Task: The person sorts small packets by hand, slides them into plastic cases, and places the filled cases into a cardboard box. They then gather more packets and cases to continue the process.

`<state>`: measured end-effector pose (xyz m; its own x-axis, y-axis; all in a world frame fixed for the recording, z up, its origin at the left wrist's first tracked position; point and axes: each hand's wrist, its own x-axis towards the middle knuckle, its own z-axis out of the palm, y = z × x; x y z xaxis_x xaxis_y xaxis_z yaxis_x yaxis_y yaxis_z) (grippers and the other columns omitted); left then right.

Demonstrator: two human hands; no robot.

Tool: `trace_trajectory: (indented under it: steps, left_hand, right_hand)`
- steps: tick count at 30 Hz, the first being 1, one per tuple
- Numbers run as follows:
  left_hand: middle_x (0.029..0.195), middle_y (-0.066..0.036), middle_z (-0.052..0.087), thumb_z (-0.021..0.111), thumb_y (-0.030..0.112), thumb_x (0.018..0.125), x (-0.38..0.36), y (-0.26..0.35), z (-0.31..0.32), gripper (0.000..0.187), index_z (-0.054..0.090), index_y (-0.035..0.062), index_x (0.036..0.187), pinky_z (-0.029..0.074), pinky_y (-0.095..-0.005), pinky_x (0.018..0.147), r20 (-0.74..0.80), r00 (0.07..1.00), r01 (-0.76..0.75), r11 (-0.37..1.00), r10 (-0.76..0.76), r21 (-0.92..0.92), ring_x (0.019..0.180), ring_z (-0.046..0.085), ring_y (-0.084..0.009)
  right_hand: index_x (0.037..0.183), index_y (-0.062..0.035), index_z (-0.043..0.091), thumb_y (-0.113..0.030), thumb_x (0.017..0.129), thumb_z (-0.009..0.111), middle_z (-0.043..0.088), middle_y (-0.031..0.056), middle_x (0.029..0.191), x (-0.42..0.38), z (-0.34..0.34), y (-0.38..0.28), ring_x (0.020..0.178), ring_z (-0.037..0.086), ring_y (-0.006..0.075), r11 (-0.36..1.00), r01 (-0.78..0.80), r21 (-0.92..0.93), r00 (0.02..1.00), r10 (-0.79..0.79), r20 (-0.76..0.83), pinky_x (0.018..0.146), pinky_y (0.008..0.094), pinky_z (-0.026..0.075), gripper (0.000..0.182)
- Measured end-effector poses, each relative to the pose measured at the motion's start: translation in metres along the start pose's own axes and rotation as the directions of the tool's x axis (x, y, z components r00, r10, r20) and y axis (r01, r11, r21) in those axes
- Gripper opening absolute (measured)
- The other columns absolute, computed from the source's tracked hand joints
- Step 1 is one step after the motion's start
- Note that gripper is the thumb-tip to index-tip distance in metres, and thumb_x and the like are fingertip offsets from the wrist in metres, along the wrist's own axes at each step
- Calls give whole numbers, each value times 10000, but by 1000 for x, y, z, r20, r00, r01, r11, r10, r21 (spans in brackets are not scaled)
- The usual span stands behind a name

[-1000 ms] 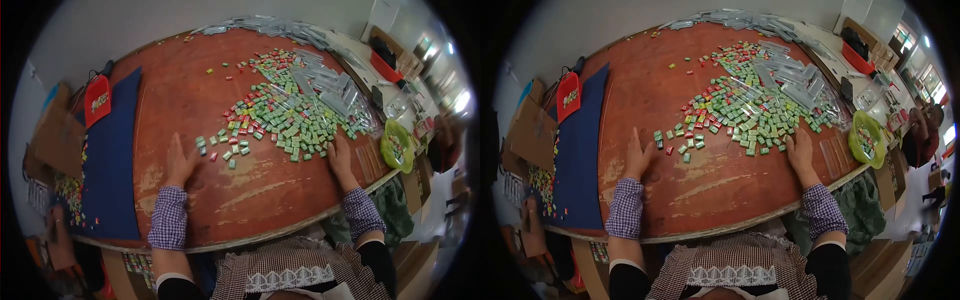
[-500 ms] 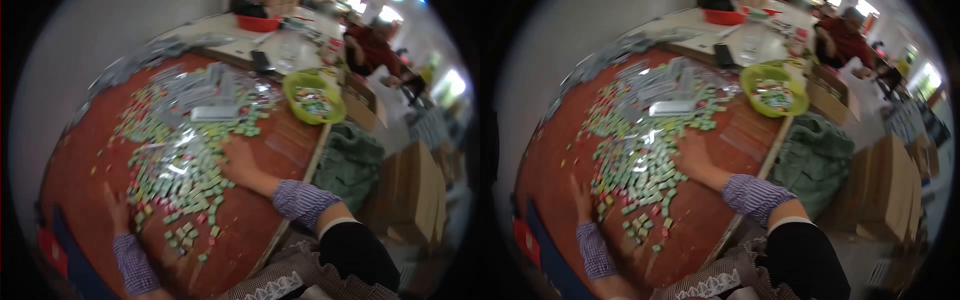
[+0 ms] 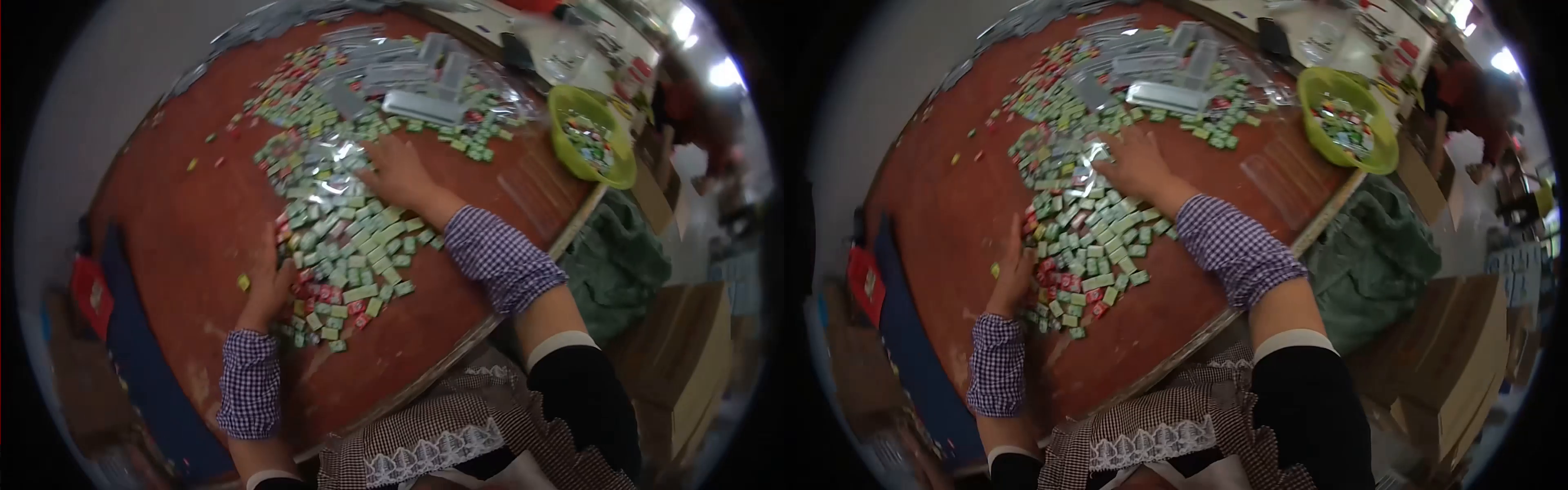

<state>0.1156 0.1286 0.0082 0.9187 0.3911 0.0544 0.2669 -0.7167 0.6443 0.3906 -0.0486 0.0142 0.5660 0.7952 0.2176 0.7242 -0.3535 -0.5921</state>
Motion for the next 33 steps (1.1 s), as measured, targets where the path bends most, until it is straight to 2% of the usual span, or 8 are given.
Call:
trace_trajectory:
  steps: [4,9,15,18,20,23,27,33]
  left_hand:
    - [1580,-178,48,427,885,679,-89,51,-21,1205,95,91,1522,-10,-585,1126,60,996,44,921,-72,388,1459,-3,-368]
    - [1572,-185,105,551,782,712,-156,64,34,1093,208,111,1503,33,-607,1115,109,992,4,867,-68,498,1451,51,-389]
    - [1585,-143,86,578,581,854,-69,95,60,904,182,102,1512,68,-541,1140,-135,988,129,848,-68,514,1456,92,-344]
    - [1570,-174,118,535,532,905,-93,82,45,845,175,58,1506,122,-511,1146,-252,950,-86,930,185,359,1446,118,-355]
    - [1541,-201,204,507,389,962,-122,60,45,710,201,36,1496,195,-465,1140,-353,929,-7,958,112,286,1429,169,-358]
    - [1542,-190,210,503,365,969,-82,82,73,697,187,46,1502,244,-456,1112,-287,952,-81,992,107,101,1399,236,-352]
    - [1543,-176,218,498,333,978,-157,78,26,683,169,61,1510,310,-445,1076,-425,860,321,947,-283,18,1359,326,-343]
    - [1375,-173,440,623,193,870,-163,80,41,527,445,66,1350,342,-429,1028,-453,887,111,914,86,390,1253,438,-326]
  right_hand:
    - [1443,-151,354,-455,849,633,324,184,1474,-54,-41,-19,1370,277,405,958,272,-91,957,-259,128,1074,619,237,723]
    - [1477,-175,305,-430,828,666,180,191,1547,-147,-38,-23,1431,128,424,921,330,-207,884,-225,410,1118,604,155,785]
    - [1355,-120,464,-304,807,695,499,171,1297,-118,-62,-21,1219,469,351,909,399,-119,916,-400,18,1008,518,390,622]
    - [1231,-90,555,-230,746,725,607,139,1097,-143,-112,18,1022,577,331,922,3,-388,982,-77,-175,870,447,473,532]
    - [1064,-76,612,-167,735,684,620,140,978,-179,-131,50,921,607,328,842,-278,-462,951,173,-256,773,444,498,349]
    - [833,-64,603,-129,755,587,599,132,849,-209,-123,78,853,612,323,802,-93,-590,982,-25,-189,711,446,501,103]
    - [822,-74,618,-84,703,624,600,102,845,-230,-116,33,797,603,314,936,278,-215,945,-307,-115,662,443,476,119]
    - [952,-83,671,-111,697,682,618,77,956,-228,-84,-55,900,596,292,841,541,1,801,-516,305,817,409,466,257]
